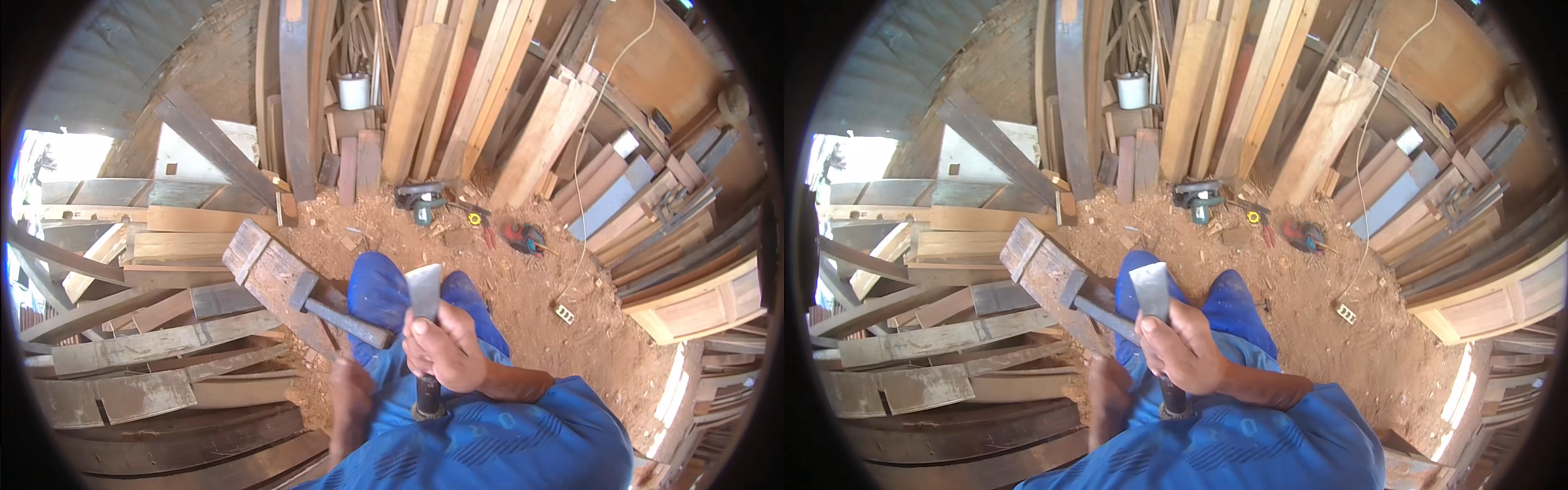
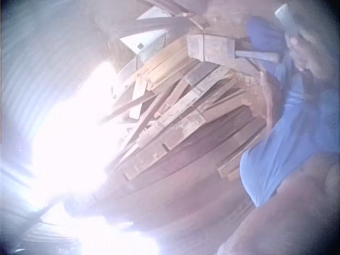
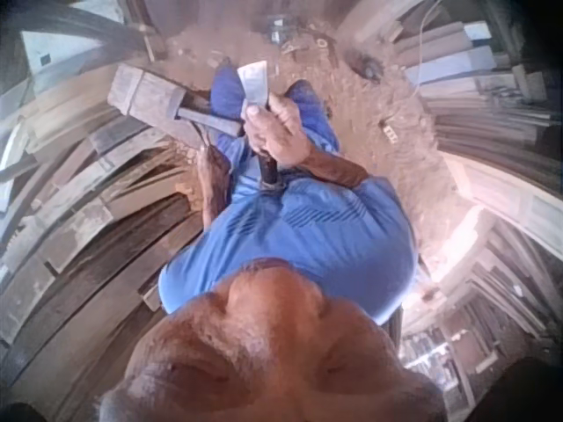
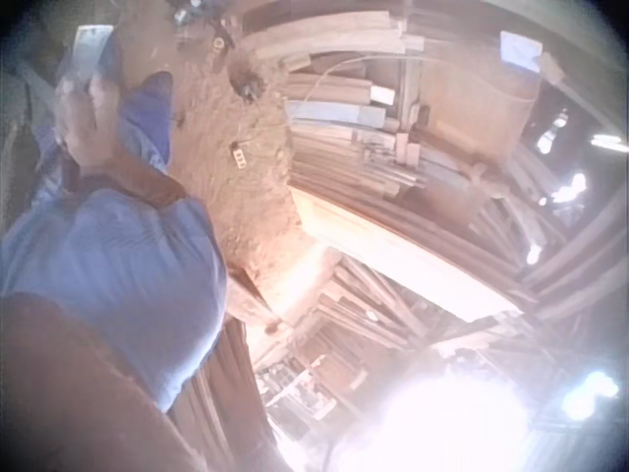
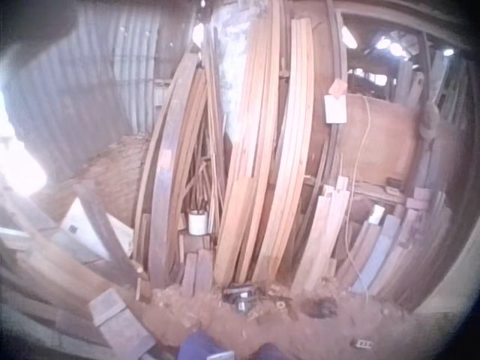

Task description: The person shapes small wooden pegs using a chisel and a hammer while working on a wooden block on the ground, then moves some large wooden planks.

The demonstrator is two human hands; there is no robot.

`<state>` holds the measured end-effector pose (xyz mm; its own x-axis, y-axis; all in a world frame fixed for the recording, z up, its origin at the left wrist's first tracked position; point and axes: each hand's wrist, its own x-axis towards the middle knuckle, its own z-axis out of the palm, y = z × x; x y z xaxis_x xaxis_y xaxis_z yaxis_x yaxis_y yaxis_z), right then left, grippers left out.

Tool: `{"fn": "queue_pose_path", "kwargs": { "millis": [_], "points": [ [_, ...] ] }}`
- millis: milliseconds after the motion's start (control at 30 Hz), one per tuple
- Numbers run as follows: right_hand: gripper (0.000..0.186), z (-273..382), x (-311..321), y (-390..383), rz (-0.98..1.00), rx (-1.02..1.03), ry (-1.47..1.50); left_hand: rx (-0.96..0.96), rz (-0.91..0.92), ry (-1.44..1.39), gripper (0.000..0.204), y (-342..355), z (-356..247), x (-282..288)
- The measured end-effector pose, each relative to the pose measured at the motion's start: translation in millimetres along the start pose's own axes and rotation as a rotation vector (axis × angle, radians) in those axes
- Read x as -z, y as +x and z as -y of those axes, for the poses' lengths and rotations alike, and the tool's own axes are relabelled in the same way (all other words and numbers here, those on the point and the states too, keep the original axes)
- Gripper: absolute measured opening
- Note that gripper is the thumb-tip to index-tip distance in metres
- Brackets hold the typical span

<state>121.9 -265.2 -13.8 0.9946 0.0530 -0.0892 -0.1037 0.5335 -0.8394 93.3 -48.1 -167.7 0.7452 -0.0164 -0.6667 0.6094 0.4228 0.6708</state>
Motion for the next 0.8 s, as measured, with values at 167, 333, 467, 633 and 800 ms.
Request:
{"fn": "queue_pose_path", "kwargs": {
  "millis": [167,333,467,633,800],
  "points": [
    [0.017,-21.9,20.6,23.5,-0.119,-0.095,0.011,-0.614,0.368,0.395,0.040,17.2,-73.0,-97.6],
    [0.012,-9.0,38.0,25.0,-0.257,0.183,-0.319,-0.593,0.712,0.622,0.035,6.2,-69.0,-138.7],
    [0.011,-9.9,66.0,11.8,-0.267,0.178,-0.409,-0.455,0.761,0.689,0.041,5.4,-56.3,-146.0],
    [0.013,-16.5,80.5,14.6,-0.261,0.153,-0.462,-0.166,0.883,0.413,0.041,23.2,-47.8,-137.5],
    [0.026,-21.0,52.1,26.3,-0.323,0.047,0.183,-0.097,0.747,0.167,0.039,34.0,-62.9,-136.1]
  ]
}}
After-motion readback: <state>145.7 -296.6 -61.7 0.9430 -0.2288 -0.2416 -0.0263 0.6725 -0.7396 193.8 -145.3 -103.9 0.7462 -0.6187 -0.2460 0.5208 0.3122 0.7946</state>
